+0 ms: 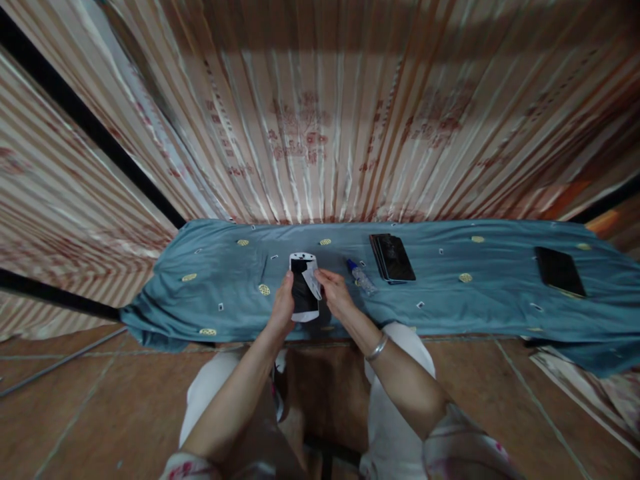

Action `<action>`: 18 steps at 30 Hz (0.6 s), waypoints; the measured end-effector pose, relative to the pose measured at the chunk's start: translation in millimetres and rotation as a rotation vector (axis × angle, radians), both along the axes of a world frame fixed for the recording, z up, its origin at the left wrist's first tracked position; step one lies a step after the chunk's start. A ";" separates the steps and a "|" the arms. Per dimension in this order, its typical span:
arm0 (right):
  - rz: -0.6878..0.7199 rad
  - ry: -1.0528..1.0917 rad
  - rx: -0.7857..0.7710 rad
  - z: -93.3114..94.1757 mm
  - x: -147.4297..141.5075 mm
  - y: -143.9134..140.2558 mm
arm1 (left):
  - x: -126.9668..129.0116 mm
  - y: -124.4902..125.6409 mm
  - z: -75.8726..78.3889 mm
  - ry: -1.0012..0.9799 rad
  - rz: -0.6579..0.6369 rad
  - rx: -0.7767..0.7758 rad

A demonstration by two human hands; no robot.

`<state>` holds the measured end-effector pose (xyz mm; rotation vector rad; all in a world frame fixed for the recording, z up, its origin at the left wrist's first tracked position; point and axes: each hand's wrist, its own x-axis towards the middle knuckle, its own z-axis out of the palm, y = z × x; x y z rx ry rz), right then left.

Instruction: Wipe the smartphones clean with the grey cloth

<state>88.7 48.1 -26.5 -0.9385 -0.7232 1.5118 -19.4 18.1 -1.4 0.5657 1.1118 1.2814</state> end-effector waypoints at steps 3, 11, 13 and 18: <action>0.042 0.005 -0.011 -0.1 -5.6 -6.6 | -1.2 3.8 8.1 0.044 0.071 -0.007; 0.164 0.043 -0.125 -0.1 -24.2 -32.7 | -13.5 14.7 24.9 0.006 0.242 -0.072; 0.203 0.092 -0.154 -1.0 -26.4 -37.6 | -16.9 17.0 25.8 0.001 0.259 -0.070; 0.287 0.222 -0.135 -10.4 -29.2 -43.5 | -21.5 20.2 22.6 -0.013 0.232 -0.020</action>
